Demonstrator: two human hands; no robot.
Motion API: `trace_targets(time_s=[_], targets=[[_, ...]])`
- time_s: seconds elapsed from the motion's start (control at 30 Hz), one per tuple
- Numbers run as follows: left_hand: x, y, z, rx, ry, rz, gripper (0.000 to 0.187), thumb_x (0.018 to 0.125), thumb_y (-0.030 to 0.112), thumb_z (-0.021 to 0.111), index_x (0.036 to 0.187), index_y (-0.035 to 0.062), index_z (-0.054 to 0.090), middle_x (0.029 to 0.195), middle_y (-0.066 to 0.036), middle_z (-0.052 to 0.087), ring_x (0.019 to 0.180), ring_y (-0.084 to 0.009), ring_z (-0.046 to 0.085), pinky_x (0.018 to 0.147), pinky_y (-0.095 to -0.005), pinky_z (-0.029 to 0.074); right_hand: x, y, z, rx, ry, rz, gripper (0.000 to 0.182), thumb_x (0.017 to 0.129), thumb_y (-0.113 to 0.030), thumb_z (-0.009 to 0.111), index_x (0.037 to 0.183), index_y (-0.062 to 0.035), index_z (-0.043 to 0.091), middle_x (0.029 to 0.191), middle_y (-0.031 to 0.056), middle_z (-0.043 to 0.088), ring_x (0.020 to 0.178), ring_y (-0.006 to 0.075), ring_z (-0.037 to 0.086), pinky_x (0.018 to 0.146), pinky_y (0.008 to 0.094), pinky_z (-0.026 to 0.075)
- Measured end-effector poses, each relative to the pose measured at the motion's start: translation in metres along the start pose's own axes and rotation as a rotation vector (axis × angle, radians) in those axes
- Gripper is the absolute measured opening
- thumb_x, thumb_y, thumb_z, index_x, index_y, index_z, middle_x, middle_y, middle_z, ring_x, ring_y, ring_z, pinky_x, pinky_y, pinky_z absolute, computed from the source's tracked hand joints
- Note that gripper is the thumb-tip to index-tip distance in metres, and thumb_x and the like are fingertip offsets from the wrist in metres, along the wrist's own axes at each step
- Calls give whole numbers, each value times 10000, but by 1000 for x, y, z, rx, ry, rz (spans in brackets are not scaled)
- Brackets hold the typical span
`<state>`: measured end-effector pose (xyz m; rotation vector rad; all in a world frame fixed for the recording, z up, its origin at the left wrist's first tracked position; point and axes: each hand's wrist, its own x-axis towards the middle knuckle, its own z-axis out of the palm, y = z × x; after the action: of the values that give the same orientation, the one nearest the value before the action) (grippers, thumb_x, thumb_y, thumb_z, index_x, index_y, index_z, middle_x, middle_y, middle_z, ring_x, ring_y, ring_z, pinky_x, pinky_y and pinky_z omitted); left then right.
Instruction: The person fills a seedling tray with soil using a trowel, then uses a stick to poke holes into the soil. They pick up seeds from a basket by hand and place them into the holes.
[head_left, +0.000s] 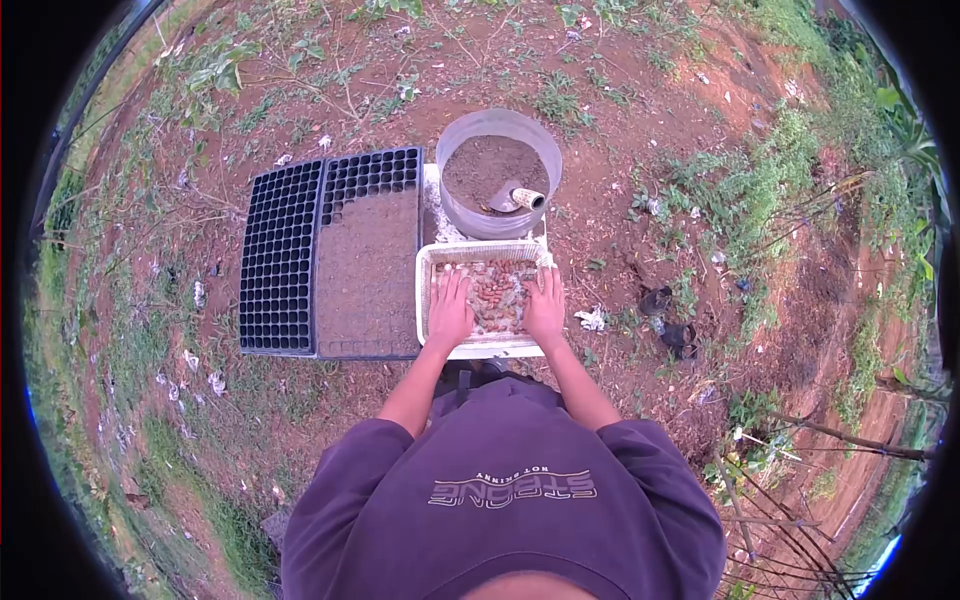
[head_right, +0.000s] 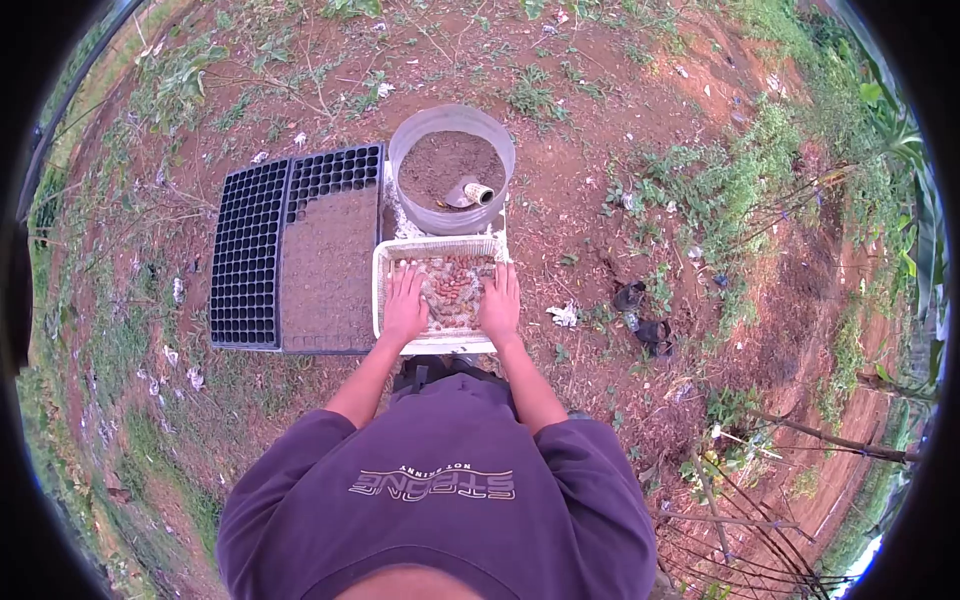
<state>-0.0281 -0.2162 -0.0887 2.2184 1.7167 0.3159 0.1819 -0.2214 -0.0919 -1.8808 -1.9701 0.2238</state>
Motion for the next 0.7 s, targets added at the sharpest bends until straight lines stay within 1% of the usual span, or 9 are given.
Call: trace_targets(time_s=[0.07, 0.13, 0.2, 0.27, 0.3, 0.37, 0.5, 0.6, 0.7], targets=[[9, -2, -5, 4, 25, 5, 567, 831, 153, 509, 1371, 33, 385, 1494, -153, 296, 1443, -295, 167, 1180, -510, 86, 11, 7, 4, -90, -1, -75, 328, 778, -82, 620, 1105, -62, 633, 1298, 171, 463, 1321, 367, 345, 1093, 481, 286], [20, -1, -11, 6, 43, 14, 572, 833, 151, 508, 1376, 28, 377, 1497, -156, 291, 1442, -296, 168, 1181, -502, 89, 22, 7, 1, -101, -32, -95, 324, 781, -78, 612, 1104, -72, 634, 1274, 157, 481, 1317, 361, 352, 1093, 477, 285], [33, -1, -15, 27, 58, 25, 632, 825, 114, 501, 1417, 5, 309, 1506, -165, 273, 1432, -326, 182, 1174, -506, 120, 34, 7, 1, -112, -66, -109, 320, 784, -74, 603, 1103, -81, 636, 1251, 143, 499, 1312, 354, 359, 1093, 473, 284], [47, -2, -15, 32, 48, 12, 651, 824, 114, 500, 1430, 5, 288, 1506, -162, 273, 1434, -314, 185, 1176, -500, 120, 44, 6, 1, -182, -181, -181, 325, 782, -65, 590, 1103, -92, 639, 1207, 117, 528, 1308, 345, 363, 1098, 472, 269], [52, -3, -13, 38, 46, -2, 671, 823, 114, 499, 1444, 5, 268, 1507, -159, 274, 1436, -302, 187, 1177, -494, 121, 48, 6, 3, -180, -188, -176, 325, 782, -65, 590, 1103, -92, 639, 1207, 117, 528, 1308, 345, 363, 1098, 472, 269], [60, -5, -12, 40, 3, -33, 678, 825, 116, 501, 1449, 9, 258, 1508, -153, 275, 1437, -289, 192, 1178, -489, 122, 55, 5, 3, -347, -287, -232, 332, 787, -66, 579, 1112, -101, 638, 1197, 102, 544, 1307, 339, 360, 1104, 495, 243], [64, -5, -16, 81, -89, -89, 684, 850, 153, 499, 1469, 27, 236, 1527, -119, 265, 1441, -243, 196, 1181, -489, 106, 60, 9, 10, -332, -308, -230, 331, 785, -69, 577, 1106, -111, 646, 1185, 99, 552, 1307, 339, 358, 1107, 501, 226], [65, -3, -22, 89, -132, -105, 702, 841, 149, 512, 1475, 41, 229, 1525, -107, 273, 1443, -238, 193, 1180, -494, 106, 63, 13, 14, -372, -333, -270, 313, 798, -89, 566, 1095, -121, 658, 1180, 92, 559, 1304, 335, 361, 1096, 496, 234], [65, -5, -18, 81, -89, -101, 698, 831, 144, 526, 1465, 69, 245, 1504, -109, 289, 1436, -242, 209, 1176, -506, 117, 62, 15, 19, -401, -316, -276, 284, 811, -113, 555, 1068, -119, 675, 1163, 85, 570, 1290, 326, 370, 1077, 491, 250]])
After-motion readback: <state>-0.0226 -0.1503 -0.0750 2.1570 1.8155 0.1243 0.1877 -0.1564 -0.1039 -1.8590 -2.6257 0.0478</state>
